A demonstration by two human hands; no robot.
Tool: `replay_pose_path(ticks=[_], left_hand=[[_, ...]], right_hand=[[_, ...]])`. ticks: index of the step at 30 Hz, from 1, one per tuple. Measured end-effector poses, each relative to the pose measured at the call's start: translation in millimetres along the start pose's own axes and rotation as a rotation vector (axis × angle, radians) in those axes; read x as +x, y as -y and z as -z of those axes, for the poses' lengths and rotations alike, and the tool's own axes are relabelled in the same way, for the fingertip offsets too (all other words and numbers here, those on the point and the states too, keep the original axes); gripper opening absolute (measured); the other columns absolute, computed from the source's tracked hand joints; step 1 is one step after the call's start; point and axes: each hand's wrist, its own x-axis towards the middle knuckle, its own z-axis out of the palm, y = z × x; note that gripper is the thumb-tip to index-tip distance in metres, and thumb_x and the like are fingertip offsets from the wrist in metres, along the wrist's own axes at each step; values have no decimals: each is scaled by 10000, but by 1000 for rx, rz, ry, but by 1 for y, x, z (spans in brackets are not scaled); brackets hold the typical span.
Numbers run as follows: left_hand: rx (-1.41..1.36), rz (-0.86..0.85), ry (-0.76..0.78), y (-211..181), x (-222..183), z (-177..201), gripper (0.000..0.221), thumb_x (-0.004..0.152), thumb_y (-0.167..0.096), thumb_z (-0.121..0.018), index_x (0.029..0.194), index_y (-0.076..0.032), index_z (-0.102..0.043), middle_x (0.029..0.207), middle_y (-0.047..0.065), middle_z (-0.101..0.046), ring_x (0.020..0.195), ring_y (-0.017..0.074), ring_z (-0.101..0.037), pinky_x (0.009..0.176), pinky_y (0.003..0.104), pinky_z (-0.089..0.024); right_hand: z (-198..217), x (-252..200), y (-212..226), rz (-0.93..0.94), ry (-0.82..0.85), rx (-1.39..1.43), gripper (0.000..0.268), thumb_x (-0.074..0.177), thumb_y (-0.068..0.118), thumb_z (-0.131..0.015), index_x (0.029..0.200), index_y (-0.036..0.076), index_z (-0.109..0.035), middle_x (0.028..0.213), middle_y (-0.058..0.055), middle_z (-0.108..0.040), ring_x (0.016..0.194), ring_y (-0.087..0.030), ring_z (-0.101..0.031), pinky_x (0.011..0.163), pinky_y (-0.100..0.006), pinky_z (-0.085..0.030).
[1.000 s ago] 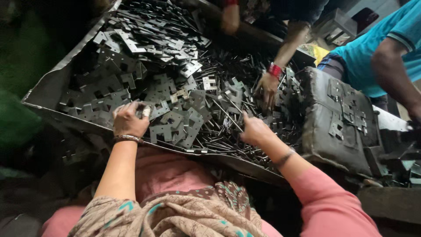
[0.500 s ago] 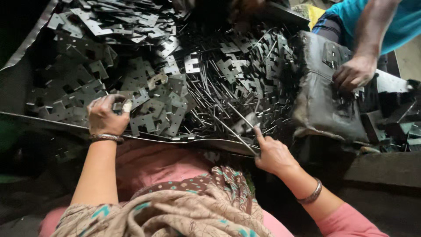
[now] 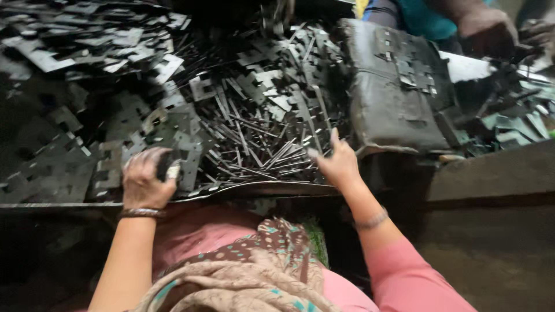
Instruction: The person picks up metal components from a large bin, aligns them, and places them onto a padded work surface. The person handles one part at a time, sometimes picking up multiple small pieces or wires and placing them into a separate container or onto the side.
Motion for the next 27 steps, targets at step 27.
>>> replay_pose_path(ticks=[27], left_hand=[[-55, 155, 9, 7, -5, -1, 209, 900, -225, -752, 1088, -142, -712, 1192, 50, -709, 1114, 304, -648, 1022, 463, -475]], right_hand=[[-39, 71, -43, -649, 271, 76, 444, 766, 255, -759, 1029, -102, -734, 976, -241, -741, 898, -316, -719, 807, -421, -544]])
